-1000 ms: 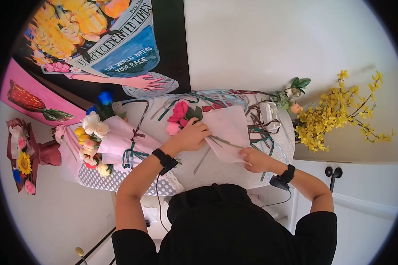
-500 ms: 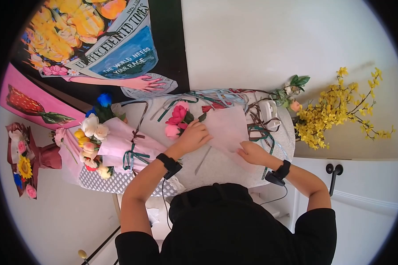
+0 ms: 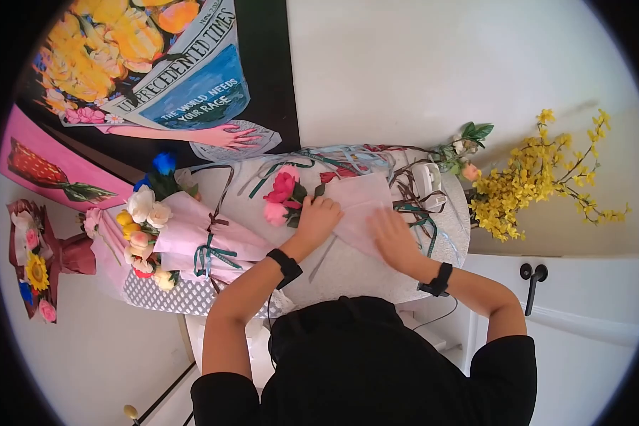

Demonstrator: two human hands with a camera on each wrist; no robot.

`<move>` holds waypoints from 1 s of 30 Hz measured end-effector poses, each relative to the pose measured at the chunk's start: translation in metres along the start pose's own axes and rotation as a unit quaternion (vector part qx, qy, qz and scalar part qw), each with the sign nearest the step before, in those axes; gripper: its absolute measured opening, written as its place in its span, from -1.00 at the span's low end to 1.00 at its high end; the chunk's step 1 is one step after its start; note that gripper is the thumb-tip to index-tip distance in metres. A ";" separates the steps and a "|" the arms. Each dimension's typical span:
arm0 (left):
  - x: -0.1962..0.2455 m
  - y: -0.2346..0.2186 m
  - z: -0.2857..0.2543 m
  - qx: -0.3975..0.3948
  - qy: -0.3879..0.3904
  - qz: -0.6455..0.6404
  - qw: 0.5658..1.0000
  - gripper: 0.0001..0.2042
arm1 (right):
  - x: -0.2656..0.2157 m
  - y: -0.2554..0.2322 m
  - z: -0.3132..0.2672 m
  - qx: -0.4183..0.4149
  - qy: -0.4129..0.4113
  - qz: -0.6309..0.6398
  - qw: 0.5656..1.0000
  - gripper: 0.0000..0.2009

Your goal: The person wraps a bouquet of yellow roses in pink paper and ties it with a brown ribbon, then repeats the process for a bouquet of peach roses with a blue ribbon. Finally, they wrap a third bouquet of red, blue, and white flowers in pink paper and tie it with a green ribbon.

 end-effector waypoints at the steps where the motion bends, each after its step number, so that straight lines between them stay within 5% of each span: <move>1: 0.001 -0.002 0.002 0.000 0.004 0.001 1.000 -0.85 | -0.005 0.004 -0.003 0.002 0.003 -0.001 1.000 -0.47; 3: 0.008 -0.007 0.009 -0.013 0.069 0.114 0.991 -0.82 | -0.017 0.023 -0.012 -0.106 -0.036 0.120 0.986 -0.42; 7: 0.011 -0.018 0.040 0.031 0.068 0.217 0.973 -0.76 | -0.022 0.021 -0.011 -0.057 -0.062 0.070 0.994 -0.42; 13: -0.011 -0.006 0.083 0.001 -0.049 -0.094 0.994 -0.58 | -0.024 0.023 -0.016 -0.137 -0.024 0.038 0.989 -0.43; 15: -0.018 0.003 0.094 -0.143 -0.082 -0.236 0.958 -0.44 | -0.024 0.027 -0.019 -0.102 -0.025 0.034 0.994 -0.43; 18: -0.029 0.019 0.097 -0.178 -0.104 -0.231 0.951 -0.40 | -0.023 0.027 -0.021 -0.096 -0.037 0.031 0.994 -0.43; 22: -0.038 0.023 0.100 -0.149 -0.071 -0.151 0.975 -0.42 | -0.020 0.024 -0.017 -0.086 -0.043 0.038 0.995 -0.43; 24: -0.045 0.042 0.104 -0.199 -0.085 -0.339 0.915 -0.45 | -0.018 0.027 -0.016 -0.083 -0.057 0.060 0.993 -0.41; 28: -0.043 0.022 0.118 -0.213 -0.050 -0.429 0.877 -0.47 | -0.005 0.027 -0.011 -0.104 -0.094 0.061 0.988 -0.40; 30: -0.037 0.014 0.121 -0.265 0.066 -0.434 0.858 -0.59 | -0.003 0.030 -0.009 -0.136 -0.113 0.060 0.982 -0.34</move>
Point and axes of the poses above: each hand's wrist, its own z-axis towards the middle knuckle, its own y-axis out of the palm, x = y × z, the point moved 4 cm from there along z, towards the middle knuckle, and after that the axes turned 12 degrees about y, right-handed, at the moved point
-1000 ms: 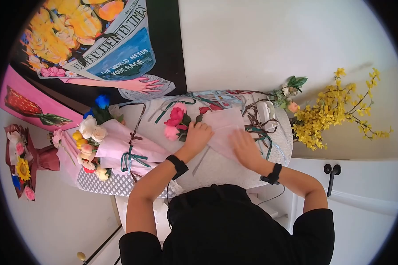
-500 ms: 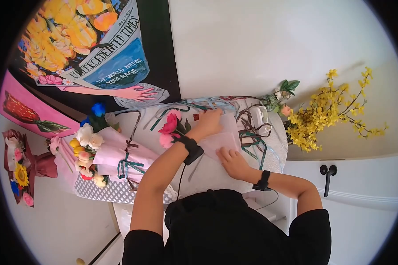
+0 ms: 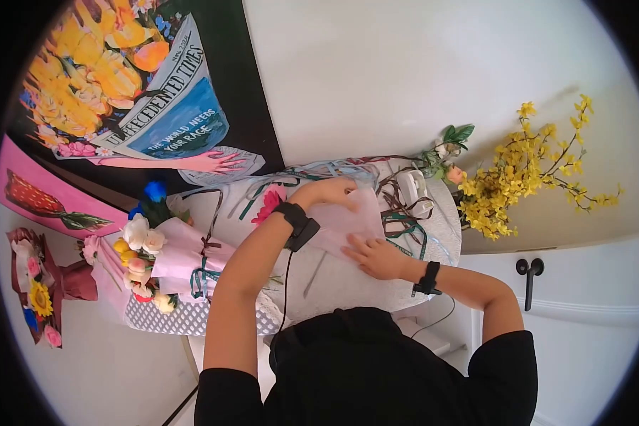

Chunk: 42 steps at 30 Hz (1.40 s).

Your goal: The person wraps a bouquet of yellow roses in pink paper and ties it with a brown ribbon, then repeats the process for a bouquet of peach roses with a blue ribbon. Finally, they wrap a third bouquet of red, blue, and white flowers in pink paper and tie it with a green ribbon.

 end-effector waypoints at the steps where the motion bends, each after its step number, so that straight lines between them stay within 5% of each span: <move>1: 0.004 -0.002 -0.001 0.000 -0.001 0.001 1.000 -0.59 | 0.000 -0.002 0.001 0.001 0.000 0.001 1.000 -0.34; 3: 0.009 0.004 -0.004 -0.087 -0.024 0.069 0.994 -0.71 | 0.001 -0.002 0.001 -0.028 0.002 -0.004 1.000 -0.35; 7: 0.015 0.014 -0.022 -0.067 0.016 0.171 0.983 -0.81 | 0.001 0.004 -0.005 -0.015 0.000 -0.041 0.999 -0.35; 10: 0.051 0.021 -0.053 -0.080 0.055 0.357 0.929 -0.82 | 0.002 0.001 -0.010 0.064 -0.035 -0.039 0.997 -0.39; 12: 0.069 0.029 -0.075 0.053 0.290 0.429 0.854 -0.77 | 0.002 0.002 -0.016 0.068 -0.059 -0.029 0.995 -0.42; 18: 0.063 0.047 -0.112 0.035 0.332 0.451 0.828 -0.72 | 0.003 -0.006 -0.038 0.115 -0.179 -0.094 0.973 -0.50; 22: 0.056 0.057 -0.112 -0.006 0.307 0.445 0.841 -0.75 | 0.010 -0.007 -0.050 0.125 -0.206 -0.109 0.964 -0.61; 24: 0.053 0.059 -0.105 -0.085 0.206 0.443 0.869 -0.74 | 0.012 -0.008 -0.055 0.100 -0.210 -0.098 0.968 -0.72; 28: 0.043 0.065 -0.105 -0.072 0.214 0.490 0.842 -0.72 | 0.019 0.000 -0.060 0.104 -0.147 -0.054 0.982 -0.80; 30: 0.033 0.063 -0.110 -0.031 0.205 0.395 0.895 -0.68 | 0.020 0.004 -0.064 0.092 -0.122 -0.084 0.985 -0.79; 42: 0.044 0.055 -0.116 -0.104 0.204 0.359 0.905 -0.50 | 0.021 -0.001 -0.081 0.143 -0.118 -0.101 0.977 -0.78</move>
Point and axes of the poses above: each hand's wrist, its own z-axis towards the middle knuckle, its own y-axis out of the palm, x = y × z, the point moved 4 cm from there along z, towards the middle knuckle, and after that the axes turned 12 degrees about y, right-handed, at the moved point
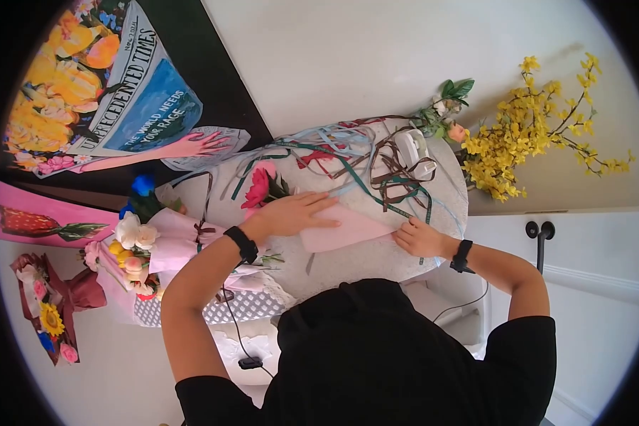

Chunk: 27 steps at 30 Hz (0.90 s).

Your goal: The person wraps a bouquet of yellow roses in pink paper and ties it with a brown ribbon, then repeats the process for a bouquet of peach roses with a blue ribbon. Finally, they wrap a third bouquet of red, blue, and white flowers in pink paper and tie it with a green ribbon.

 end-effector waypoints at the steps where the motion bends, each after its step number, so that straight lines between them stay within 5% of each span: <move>1: -0.001 0.000 0.000 0.001 0.000 0.000 1.000 -0.50 | 0.000 0.000 0.000 -0.001 0.000 0.000 1.000 -0.78; 3: 0.000 0.002 0.000 -0.007 0.030 0.022 0.999 -0.48 | 0.005 0.006 0.002 -0.088 0.076 0.053 0.992 -0.73; 6: -0.004 0.007 0.000 -0.018 0.047 0.055 0.997 -0.47 | 0.015 0.002 0.022 -0.011 0.188 0.170 0.967 -0.65; 18: -0.009 0.002 -0.009 -0.017 0.064 0.075 0.995 -0.49 | -0.015 0.006 0.033 -0.032 -0.027 -0.005 0.999 -0.49; 22: -0.011 -0.001 -0.010 -0.021 0.069 0.065 0.995 -0.49 | -0.016 0.006 0.024 -0.034 -0.037 0.050 0.997 -0.49; 24: -0.012 -0.004 -0.013 -0.040 0.070 0.037 0.996 -0.49 | -0.006 0.004 0.023 -0.038 0.107 0.089 0.990 -0.49; 27: -0.015 -0.004 -0.014 -0.049 0.063 0.026 0.996 -0.49 | -0.006 0.003 0.022 -0.052 0.086 0.019 0.995 -0.47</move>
Point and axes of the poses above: each hand's wrist, its own z-axis towards the middle knuckle, its own y-axis out of the palm, x = y × z, the point moved 4 cm from there along z, towards the middle knuckle, and after that the axes turned 12 degrees about y, right-handed, at the moved point
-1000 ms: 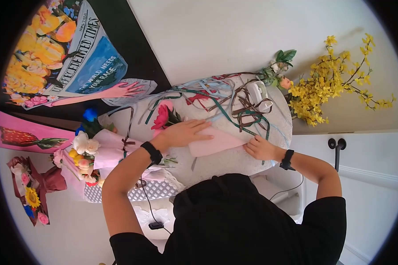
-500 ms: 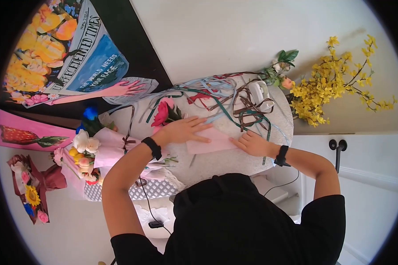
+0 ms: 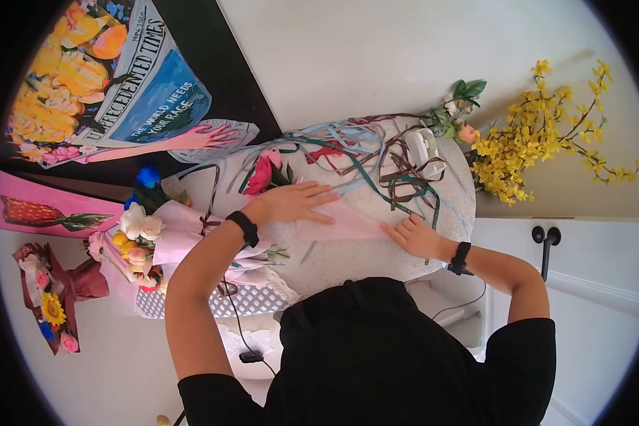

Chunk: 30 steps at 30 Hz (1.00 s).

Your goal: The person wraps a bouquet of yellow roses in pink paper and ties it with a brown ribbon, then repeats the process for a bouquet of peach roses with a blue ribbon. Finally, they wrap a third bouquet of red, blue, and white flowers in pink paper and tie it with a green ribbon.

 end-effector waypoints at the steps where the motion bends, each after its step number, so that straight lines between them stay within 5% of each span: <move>1: -0.001 0.001 0.000 -0.001 0.001 0.000 1.000 -0.49 | 0.000 0.002 -0.001 0.001 0.001 0.001 1.000 -0.47; 16: 0.002 0.000 -0.002 0.013 -0.008 -0.013 1.000 -0.46 | 0.022 -0.002 -0.033 -0.055 -0.087 0.019 0.995 -0.51; 18: 0.001 0.002 -0.001 0.020 -0.007 -0.018 1.000 -0.48 | 0.035 -0.002 -0.028 -0.073 0.051 0.140 0.986 -0.69; 19: 0.001 0.005 -0.001 0.020 -0.005 -0.018 1.000 -0.48 | 0.033 0.001 -0.023 -0.073 0.052 0.140 0.986 -0.69; 21: 0.000 0.008 -0.001 0.031 -0.001 -0.011 0.999 -0.50 | 0.041 0.002 -0.001 0.042 0.224 0.318 0.920 -0.85; 22: -0.001 0.011 -0.001 0.030 -0.001 -0.011 0.999 -0.50 | 0.039 0.002 0.009 0.043 0.224 0.318 0.920 -0.85; 24: 0.000 0.011 -0.003 0.048 0.002 -0.012 0.999 -0.51 | 0.037 0.020 0.025 -0.178 0.302 0.438 0.828 -0.81; 30: 0.001 0.009 -0.002 0.041 0.003 -0.006 0.999 -0.52 | 0.029 0.041 0.055 -0.247 0.201 0.412 0.854 -0.77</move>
Point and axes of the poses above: each hand's wrist, its own z-axis towards the middle knuckle, its own y-axis out of the palm, x = y × z, the point moved 4 cm from there along z, towards the middle knuckle, and after that the axes turned 12 degrees about y, right-handed, at the moved point
